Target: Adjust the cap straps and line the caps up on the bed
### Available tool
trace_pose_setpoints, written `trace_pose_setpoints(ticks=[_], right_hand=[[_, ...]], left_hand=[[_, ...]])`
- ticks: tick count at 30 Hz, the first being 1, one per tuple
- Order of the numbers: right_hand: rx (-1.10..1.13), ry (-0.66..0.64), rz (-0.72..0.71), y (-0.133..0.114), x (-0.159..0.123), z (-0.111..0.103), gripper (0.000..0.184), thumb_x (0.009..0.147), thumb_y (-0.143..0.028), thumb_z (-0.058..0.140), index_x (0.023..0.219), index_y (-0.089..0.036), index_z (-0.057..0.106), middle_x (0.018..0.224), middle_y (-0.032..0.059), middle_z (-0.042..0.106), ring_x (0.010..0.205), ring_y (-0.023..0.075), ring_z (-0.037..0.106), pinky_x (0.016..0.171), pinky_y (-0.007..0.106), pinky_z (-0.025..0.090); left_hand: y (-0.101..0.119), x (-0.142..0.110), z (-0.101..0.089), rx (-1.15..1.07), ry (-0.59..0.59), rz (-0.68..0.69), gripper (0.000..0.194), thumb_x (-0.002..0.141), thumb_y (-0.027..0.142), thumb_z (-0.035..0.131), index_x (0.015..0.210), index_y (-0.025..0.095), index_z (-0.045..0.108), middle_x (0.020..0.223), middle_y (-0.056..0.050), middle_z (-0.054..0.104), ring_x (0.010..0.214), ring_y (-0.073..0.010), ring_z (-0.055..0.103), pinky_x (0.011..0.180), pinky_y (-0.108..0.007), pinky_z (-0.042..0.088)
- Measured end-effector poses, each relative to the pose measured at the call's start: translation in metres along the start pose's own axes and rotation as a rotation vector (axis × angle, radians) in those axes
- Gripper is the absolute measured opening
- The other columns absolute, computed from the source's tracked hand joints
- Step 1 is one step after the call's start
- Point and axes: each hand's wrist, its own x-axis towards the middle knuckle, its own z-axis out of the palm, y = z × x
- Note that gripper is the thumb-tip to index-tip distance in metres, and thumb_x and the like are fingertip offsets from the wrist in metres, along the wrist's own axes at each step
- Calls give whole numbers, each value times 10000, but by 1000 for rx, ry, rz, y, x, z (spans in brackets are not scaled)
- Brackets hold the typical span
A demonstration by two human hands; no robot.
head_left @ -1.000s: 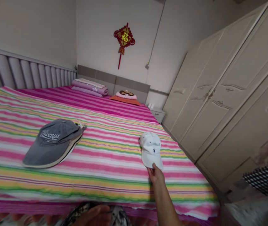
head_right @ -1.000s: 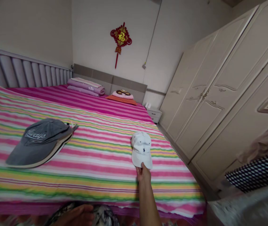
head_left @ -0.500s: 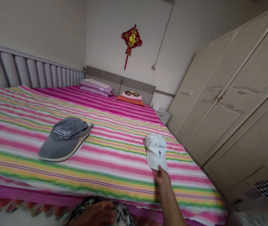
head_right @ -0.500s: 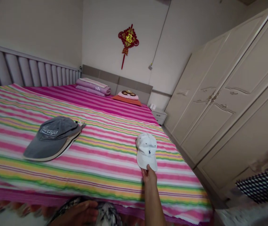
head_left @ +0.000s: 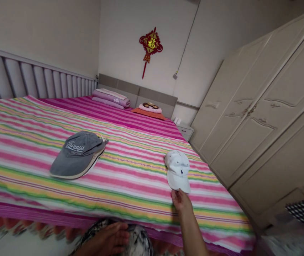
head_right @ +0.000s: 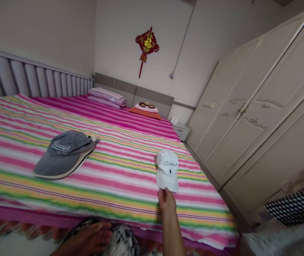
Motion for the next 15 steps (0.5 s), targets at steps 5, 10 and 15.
trace_pose_setpoints(ticks=[5,10,15], right_hand=[[-270,-176,-45,61,-74,9,257,822,-392,469,720,-159,505,630,-21,577,504,85,548,495,211,456],[-735,-520,-157,142,-153,13,179,708,-308,511,590,-174,523,435,-13,553,323,121,476,337,209,343],[-1135,-694,-505,183,-175,5,173,605,-73,514,665,-196,621,718,50,688,699,186,636,613,236,437]], left_hand=[[-1,-1,-4,6,19,8,310,772,407,551,955,165,614,918,-92,663,853,-192,604,795,-336,397],[-3,0,-6,11,42,43,273,745,375,598,914,161,600,864,-75,667,805,-180,614,775,-327,400],[1,-7,-1,115,148,43,288,674,386,657,836,159,585,777,-41,658,695,-139,607,673,-269,397]])
